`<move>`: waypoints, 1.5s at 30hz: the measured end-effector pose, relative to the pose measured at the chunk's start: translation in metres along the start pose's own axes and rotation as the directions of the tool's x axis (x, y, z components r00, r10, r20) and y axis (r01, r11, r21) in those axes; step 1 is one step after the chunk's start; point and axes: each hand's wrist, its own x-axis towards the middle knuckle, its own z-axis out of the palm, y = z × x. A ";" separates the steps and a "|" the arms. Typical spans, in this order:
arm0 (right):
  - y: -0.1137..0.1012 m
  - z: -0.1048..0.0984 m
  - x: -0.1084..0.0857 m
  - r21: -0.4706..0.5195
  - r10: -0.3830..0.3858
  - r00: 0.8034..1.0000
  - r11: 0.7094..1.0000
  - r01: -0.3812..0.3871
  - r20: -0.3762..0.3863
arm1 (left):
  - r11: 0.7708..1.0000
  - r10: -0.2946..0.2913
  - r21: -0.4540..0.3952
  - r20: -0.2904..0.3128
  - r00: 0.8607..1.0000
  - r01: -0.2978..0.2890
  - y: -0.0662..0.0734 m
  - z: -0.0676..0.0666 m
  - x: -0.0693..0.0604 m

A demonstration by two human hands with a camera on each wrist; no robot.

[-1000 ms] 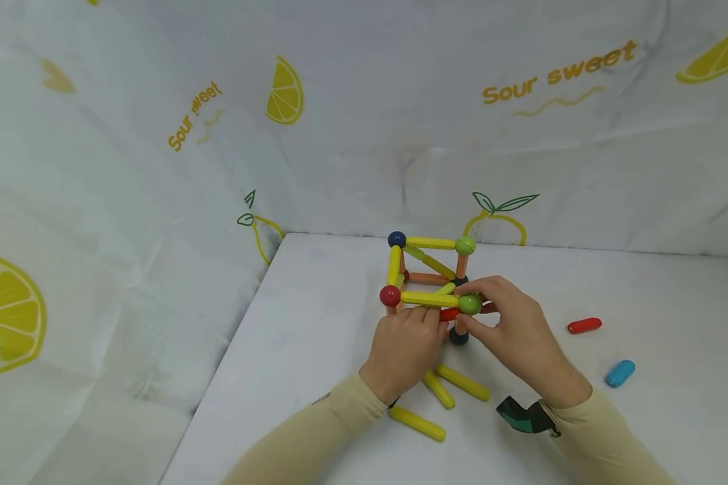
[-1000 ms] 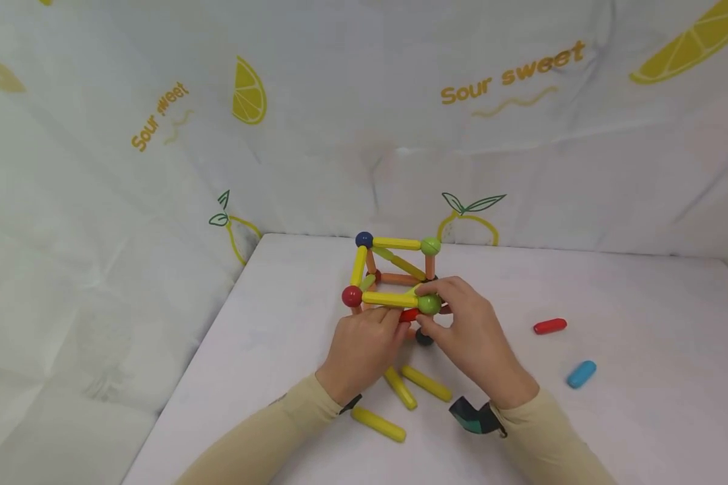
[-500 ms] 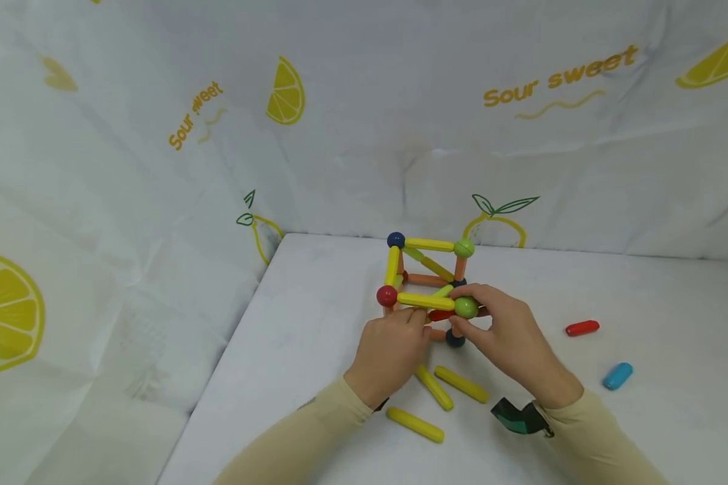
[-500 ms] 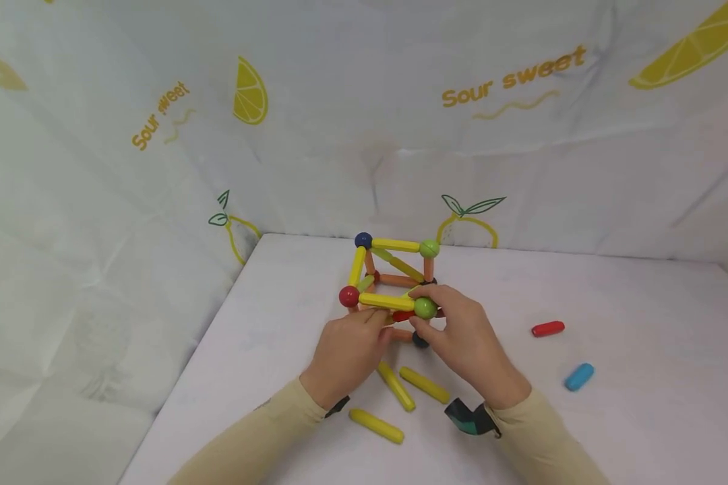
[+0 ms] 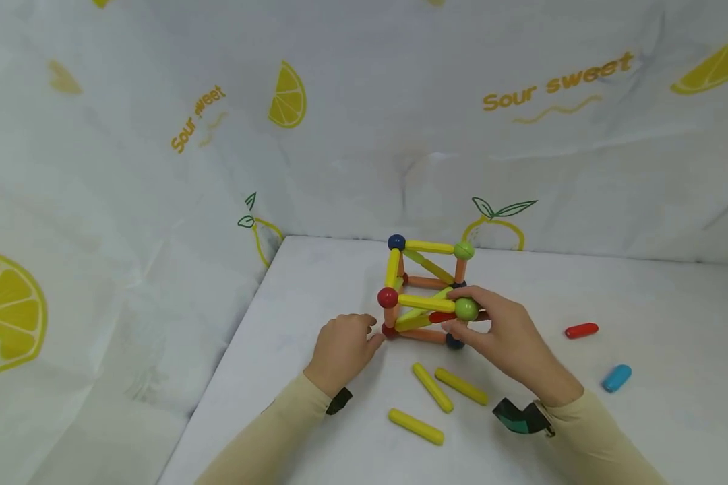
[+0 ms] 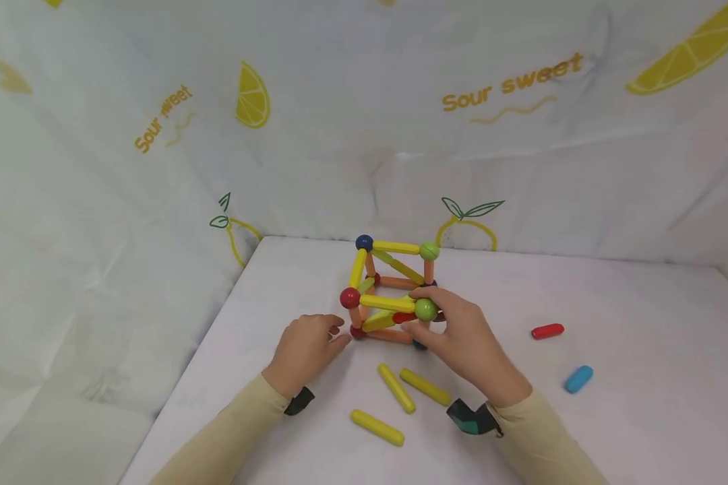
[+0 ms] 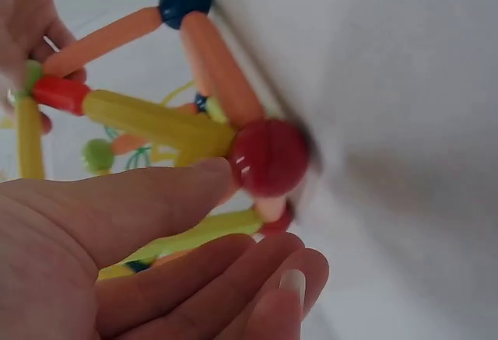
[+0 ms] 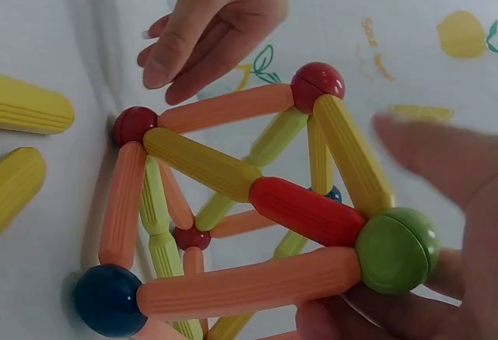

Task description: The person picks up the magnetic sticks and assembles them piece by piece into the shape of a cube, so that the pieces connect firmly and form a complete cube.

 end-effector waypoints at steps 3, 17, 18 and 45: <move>0.007 -0.010 0.004 0.097 0.052 0.998 0.994 -0.055 0.035 | 0.993 -0.059 -0.102 0.068 0.996 0.066 -0.004 0.010 0.008; 0.093 -0.009 0.081 0.046 0.198 0.925 0.973 -0.225 0.324 | 0.853 -0.184 -0.441 0.247 0.951 0.279 -0.004 0.019 0.026; 0.095 -0.009 0.079 0.034 0.197 0.926 0.975 -0.219 0.322 | 0.846 -0.178 -0.455 0.252 0.951 0.279 -0.004 0.020 0.028; 0.069 0.004 -0.002 0.030 0.304 0.937 0.949 -0.314 0.173 | 0.827 0.026 -0.521 0.411 0.911 0.211 -0.042 0.033 0.108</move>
